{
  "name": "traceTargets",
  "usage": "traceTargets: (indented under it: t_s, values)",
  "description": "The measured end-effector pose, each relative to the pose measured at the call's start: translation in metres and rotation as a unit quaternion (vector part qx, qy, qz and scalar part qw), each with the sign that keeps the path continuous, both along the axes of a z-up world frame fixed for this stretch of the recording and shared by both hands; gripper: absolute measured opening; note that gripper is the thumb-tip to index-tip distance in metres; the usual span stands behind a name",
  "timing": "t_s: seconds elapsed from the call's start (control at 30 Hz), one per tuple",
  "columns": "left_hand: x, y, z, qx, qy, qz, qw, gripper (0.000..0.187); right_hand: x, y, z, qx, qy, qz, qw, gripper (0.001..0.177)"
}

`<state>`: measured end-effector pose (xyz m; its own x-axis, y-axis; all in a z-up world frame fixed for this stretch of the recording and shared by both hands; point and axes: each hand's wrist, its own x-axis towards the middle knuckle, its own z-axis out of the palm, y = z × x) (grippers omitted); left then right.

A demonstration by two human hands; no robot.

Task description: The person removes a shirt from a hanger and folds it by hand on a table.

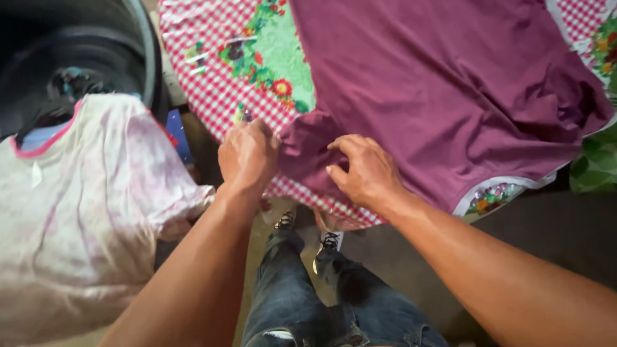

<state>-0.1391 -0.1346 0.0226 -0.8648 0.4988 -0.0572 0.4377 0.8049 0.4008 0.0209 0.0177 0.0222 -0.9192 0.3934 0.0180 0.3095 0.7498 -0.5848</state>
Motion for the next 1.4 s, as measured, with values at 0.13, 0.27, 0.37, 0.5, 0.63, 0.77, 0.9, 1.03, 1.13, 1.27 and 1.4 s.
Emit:
traceTargets:
  t_s: [0.13, 0.27, 0.37, 0.5, 0.63, 0.77, 0.9, 1.03, 1.13, 1.27, 1.4]
  values:
    - [0.002, -0.014, 0.002, 0.04, 0.066, 0.017, 0.997, 0.02, 0.014, -0.015, 0.003, -0.017, 0.048, -0.045, 0.998, 0.034]
    - [0.003, -0.024, 0.01, 0.066, 0.04, 0.013, 0.997, 0.024, 0.028, -0.033, 0.003, -0.085, 0.022, -0.147, 0.985, 0.021]
    - [0.001, -0.019, 0.019, 0.014, -0.05, 0.01, 0.999, 0.031, 0.031, -0.048, -0.009, -0.213, -0.007, -0.183, 0.96, 0.02]
    - [-0.01, -0.012, 0.018, -0.052, -0.081, -0.008, 0.995, 0.033, 0.029, -0.069, -0.029, -0.523, -0.063, -0.265, 0.808, 0.02]
    - [-0.013, -0.021, 0.008, 0.116, -0.18, 0.009, 0.977, 0.031, 0.013, -0.09, -0.023, -0.681, -0.081, -0.343, 0.641, 0.029]
    - [-0.004, -0.025, 0.003, 0.261, -0.194, 0.017, 0.945, 0.028, -0.015, -0.106, -0.016, -0.758, 0.0, -0.347, 0.552, 0.042]
    - [0.004, -0.023, 0.013, 0.319, -0.171, -0.06, 0.93, 0.024, -0.038, -0.094, -0.045, -0.781, 0.124, -0.37, 0.487, 0.042]
    - [0.004, -0.024, 0.026, 0.278, -0.354, -0.017, 0.893, 0.027, -0.031, -0.062, -0.081, -0.766, 0.154, -0.431, 0.452, 0.03]
    - [0.0, -0.019, 0.019, 0.266, -0.391, 0.018, 0.881, 0.03, -0.01, -0.034, -0.097, -0.795, 0.176, -0.44, 0.379, 0.028]
    - [0.0, -0.006, 0.001, 0.187, -0.307, -0.036, 0.932, 0.036, 0.012, -0.019, -0.077, -0.784, 0.23, -0.471, 0.332, 0.024]
    - [0.008, 0.014, -0.003, 0.133, -0.214, -0.077, 0.965, 0.045, 0.024, -0.023, -0.034, -0.717, 0.25, -0.554, 0.342, 0.037]
